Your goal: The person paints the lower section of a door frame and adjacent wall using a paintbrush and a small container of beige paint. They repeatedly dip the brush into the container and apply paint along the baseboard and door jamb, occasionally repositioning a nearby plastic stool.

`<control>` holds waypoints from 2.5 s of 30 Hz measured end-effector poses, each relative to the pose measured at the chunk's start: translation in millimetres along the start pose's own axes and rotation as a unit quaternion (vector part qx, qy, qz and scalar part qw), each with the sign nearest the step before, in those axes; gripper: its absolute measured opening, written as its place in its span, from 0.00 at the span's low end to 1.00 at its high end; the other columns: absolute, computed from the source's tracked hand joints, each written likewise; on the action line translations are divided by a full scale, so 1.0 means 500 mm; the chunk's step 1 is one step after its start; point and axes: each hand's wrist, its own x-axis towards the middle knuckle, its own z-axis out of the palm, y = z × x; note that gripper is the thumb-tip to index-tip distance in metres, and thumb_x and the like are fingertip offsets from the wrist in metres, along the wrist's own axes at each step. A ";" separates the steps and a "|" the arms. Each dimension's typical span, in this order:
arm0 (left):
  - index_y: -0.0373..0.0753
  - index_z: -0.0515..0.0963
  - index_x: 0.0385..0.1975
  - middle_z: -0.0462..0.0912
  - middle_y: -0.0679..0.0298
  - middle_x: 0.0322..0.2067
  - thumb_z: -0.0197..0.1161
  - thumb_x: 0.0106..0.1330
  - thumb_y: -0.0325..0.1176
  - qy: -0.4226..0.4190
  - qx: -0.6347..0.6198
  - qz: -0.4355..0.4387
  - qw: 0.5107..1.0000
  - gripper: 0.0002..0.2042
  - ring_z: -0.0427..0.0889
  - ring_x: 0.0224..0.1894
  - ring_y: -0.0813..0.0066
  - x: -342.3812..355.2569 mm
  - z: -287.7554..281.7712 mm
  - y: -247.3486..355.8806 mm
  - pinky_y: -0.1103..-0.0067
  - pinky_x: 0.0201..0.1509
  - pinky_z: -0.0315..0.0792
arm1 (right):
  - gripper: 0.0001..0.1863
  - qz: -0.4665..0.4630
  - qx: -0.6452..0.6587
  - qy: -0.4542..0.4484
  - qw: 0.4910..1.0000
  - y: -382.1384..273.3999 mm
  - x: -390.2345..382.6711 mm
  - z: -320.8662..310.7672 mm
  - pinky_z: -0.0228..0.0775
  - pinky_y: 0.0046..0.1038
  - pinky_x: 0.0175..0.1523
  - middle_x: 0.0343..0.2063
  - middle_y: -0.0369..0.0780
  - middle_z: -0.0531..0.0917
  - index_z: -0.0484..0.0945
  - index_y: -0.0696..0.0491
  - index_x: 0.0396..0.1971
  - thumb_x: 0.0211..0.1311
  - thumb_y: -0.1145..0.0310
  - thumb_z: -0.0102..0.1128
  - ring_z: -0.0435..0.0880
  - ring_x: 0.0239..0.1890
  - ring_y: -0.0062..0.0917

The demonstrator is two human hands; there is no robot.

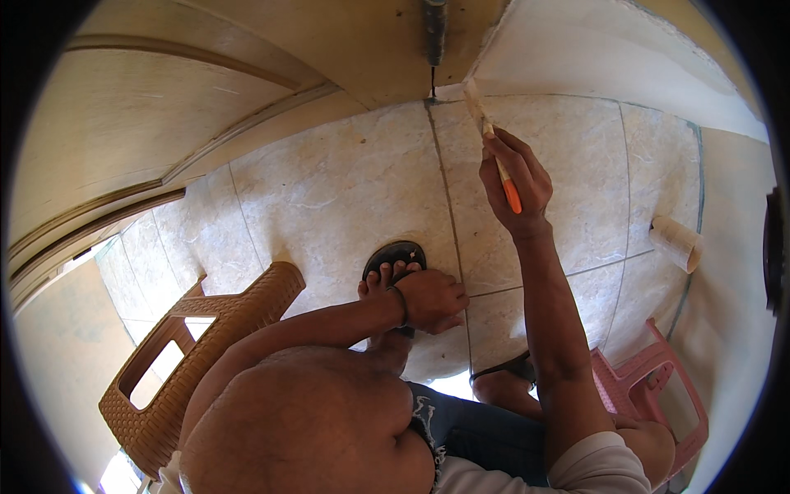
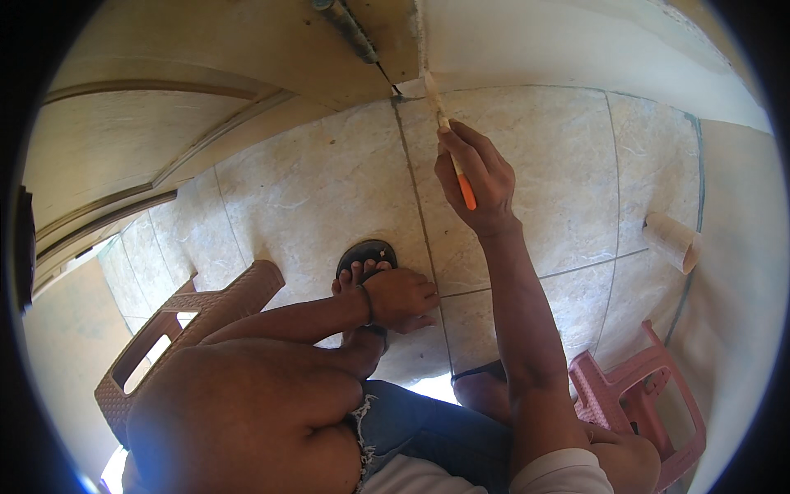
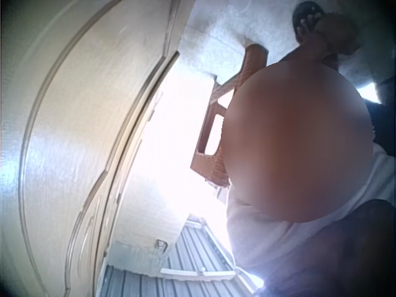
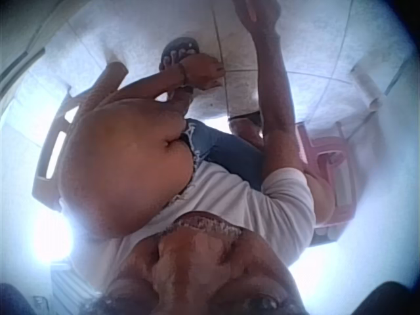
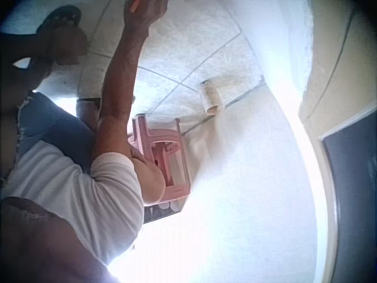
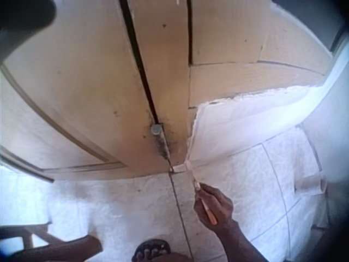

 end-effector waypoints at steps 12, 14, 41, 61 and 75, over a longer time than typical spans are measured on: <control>0.39 0.80 0.35 0.82 0.59 0.35 0.68 0.64 0.47 0.013 0.004 0.007 1.000 0.16 0.84 0.41 0.60 -0.002 0.003 -0.001 0.66 0.47 0.79 | 0.14 -0.004 -0.001 -0.021 1.000 -0.015 0.006 -0.024 0.84 0.28 0.39 0.41 0.46 0.87 0.85 0.59 0.42 0.54 0.85 0.70 0.90 0.38 0.32; 0.39 0.80 0.35 0.82 0.59 0.35 0.68 0.64 0.48 0.011 0.001 0.004 1.000 0.16 0.84 0.41 0.60 -0.003 0.003 -0.002 0.66 0.46 0.79 | 0.14 -0.006 -0.002 -0.019 1.000 -0.016 0.008 -0.026 0.84 0.28 0.38 0.41 0.46 0.87 0.85 0.59 0.42 0.54 0.85 0.70 0.90 0.38 0.32; 0.38 0.80 0.36 0.82 0.58 0.36 0.67 0.64 0.48 0.009 -0.009 0.005 1.000 0.17 0.84 0.42 0.58 -0.004 0.004 -0.005 0.66 0.46 0.79 | 0.12 -0.013 0.029 0.059 0.998 -0.066 0.074 -0.071 0.85 0.26 0.38 0.40 0.51 0.88 0.84 0.61 0.42 0.57 0.86 0.67 0.92 0.37 0.33; 0.37 0.78 0.35 0.81 0.57 0.34 0.67 0.65 0.47 -0.015 0.001 0.003 1.000 0.17 0.84 0.41 0.57 0.007 -0.015 0.005 0.65 0.46 0.79 | 0.14 0.135 0.383 0.255 0.877 -0.183 0.184 -0.162 0.84 0.37 0.29 0.33 0.54 0.85 0.77 0.67 0.51 0.74 0.72 0.57 0.89 0.25 0.41; 0.37 0.77 0.33 0.79 0.58 0.31 0.67 0.64 0.48 0.019 0.003 0.020 1.000 0.17 0.83 0.38 0.59 0.002 -0.003 -0.001 0.65 0.45 0.78 | 0.14 0.127 0.334 0.279 0.891 -0.188 0.212 -0.148 0.86 0.37 0.26 0.29 0.56 0.86 0.78 0.69 0.48 0.72 0.72 0.61 0.89 0.22 0.41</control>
